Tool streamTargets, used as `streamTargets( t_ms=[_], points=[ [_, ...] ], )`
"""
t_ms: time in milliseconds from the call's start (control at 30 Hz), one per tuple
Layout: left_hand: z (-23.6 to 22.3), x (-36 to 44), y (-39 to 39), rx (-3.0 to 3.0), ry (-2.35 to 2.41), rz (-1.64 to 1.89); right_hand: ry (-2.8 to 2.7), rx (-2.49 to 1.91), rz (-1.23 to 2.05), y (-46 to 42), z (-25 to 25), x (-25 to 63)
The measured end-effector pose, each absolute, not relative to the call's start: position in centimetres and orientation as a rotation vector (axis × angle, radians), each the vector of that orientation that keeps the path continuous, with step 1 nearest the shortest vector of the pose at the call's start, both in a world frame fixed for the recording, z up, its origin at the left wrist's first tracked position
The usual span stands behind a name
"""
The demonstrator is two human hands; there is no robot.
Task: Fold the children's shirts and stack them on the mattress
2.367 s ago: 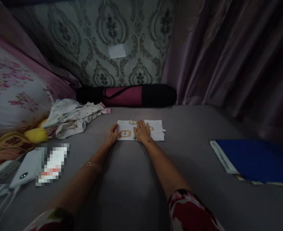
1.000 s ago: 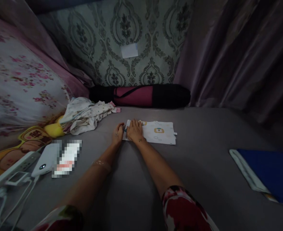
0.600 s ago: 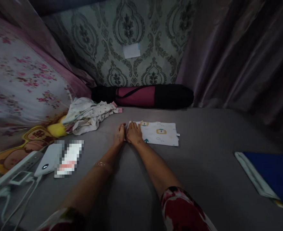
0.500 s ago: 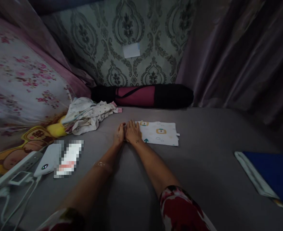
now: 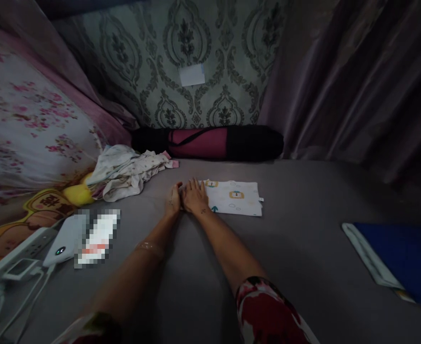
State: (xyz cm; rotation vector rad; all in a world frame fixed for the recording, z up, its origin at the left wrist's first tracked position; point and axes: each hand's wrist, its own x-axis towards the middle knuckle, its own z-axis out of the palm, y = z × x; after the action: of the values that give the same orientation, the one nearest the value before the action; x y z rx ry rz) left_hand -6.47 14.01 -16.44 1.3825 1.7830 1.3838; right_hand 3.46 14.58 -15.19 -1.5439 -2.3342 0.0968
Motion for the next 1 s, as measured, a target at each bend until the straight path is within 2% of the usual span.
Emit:
streamTargets(
  t_ms=[233,433,633,800,1000],
  points=[
    [-16.0,-6.2,14.0,1.367,1.808,1.361,-2.365,-1.583,0.189,14.5,-15.1,3.9],
    [-15.8,-6.1,13.6,1.415,1.799,1.344,-2.127,-1.75,0.062,14.3,-15.4,5.5],
    [-15.9,-6.1,13.4,1.505,1.791,1.311,-2.154,-1.788,0.201,14.3,-15.1,6.8],
    [-16.5,-5.9,13.8,1.735,1.718,1.304,-2.054,-1.876,0.109,14.0,-15.3,8.7],
    [-17.3,-5.7,14.0,2.03,1.706,1.173,-2.125,-1.882,0.211,13.9,-15.2,10.4]
  ],
)
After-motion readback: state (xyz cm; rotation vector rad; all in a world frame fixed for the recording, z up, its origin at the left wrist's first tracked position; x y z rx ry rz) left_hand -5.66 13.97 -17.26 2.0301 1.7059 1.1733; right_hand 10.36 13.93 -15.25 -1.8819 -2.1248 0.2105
